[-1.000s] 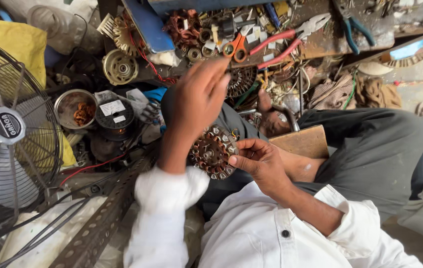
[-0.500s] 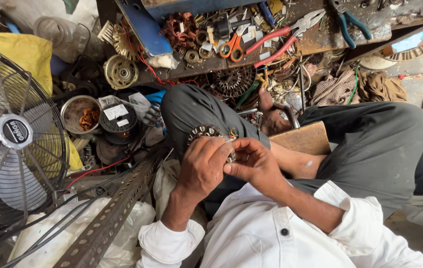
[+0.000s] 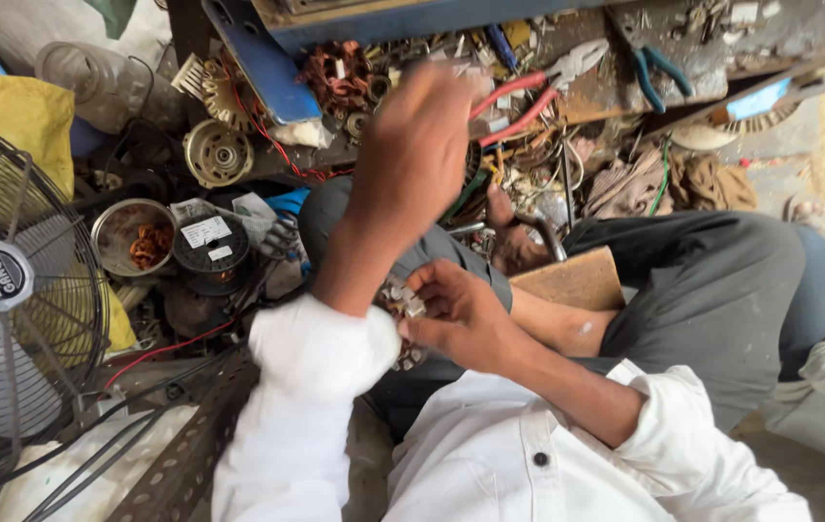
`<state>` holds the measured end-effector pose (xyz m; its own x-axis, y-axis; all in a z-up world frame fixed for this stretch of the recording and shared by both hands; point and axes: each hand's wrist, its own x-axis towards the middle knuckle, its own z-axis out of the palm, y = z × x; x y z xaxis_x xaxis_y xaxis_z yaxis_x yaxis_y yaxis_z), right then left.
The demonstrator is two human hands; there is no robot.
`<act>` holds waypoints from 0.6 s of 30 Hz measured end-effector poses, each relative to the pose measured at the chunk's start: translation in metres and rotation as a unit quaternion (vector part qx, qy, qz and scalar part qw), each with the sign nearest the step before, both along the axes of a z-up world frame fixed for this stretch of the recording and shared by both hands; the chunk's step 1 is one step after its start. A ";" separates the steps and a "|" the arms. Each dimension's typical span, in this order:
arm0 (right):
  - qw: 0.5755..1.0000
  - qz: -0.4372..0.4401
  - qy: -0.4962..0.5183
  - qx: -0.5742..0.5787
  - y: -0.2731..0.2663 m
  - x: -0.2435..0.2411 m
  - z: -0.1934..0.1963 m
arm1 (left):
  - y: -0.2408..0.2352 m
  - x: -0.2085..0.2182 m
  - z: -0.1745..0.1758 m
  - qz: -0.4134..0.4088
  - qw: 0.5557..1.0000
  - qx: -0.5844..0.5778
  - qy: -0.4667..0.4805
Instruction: The person repairs a copper-wound motor stator by cutting and stripping wires using pliers and then twisting the wire ends by hand while sitting on the floor.
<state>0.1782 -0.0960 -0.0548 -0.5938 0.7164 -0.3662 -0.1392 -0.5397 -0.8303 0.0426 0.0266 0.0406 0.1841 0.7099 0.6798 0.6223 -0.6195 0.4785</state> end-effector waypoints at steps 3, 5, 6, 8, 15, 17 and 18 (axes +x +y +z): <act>1.000 -0.001 0.004 0.001 0.005 0.005 0.006 | 0.014 -0.002 0.014 0.026 0.999 0.041 0.003; 0.999 -0.011 0.042 -0.029 0.005 0.013 0.005 | -0.003 -0.012 0.013 0.045 0.999 -0.005 -0.020; 0.996 -0.018 0.062 -0.058 0.002 0.017 0.001 | -0.027 -0.019 0.010 0.062 0.996 -0.055 -0.033; 0.992 -0.053 0.080 -0.076 -0.004 0.024 -0.010 | -0.069 -0.029 0.004 0.062 0.990 -0.104 -0.074; 0.989 -0.131 0.058 -0.030 -0.023 0.020 -0.043 | -0.156 -0.023 -0.028 0.053 0.979 -0.195 -0.012; 0.988 -0.142 0.047 -0.030 -0.026 0.020 -0.045 | -0.158 -0.021 -0.033 0.046 0.983 -0.176 0.026; 0.987 -0.145 0.063 -0.042 -0.028 0.020 -0.045 | -0.158 -0.021 -0.035 0.046 0.984 -0.166 0.040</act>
<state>0.1978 -0.1236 -0.1002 -0.4122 0.8337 -0.3676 -0.3970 -0.5274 -0.7512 0.0217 -0.1310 0.0059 0.1524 0.9067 0.3933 0.7124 -0.3766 0.5921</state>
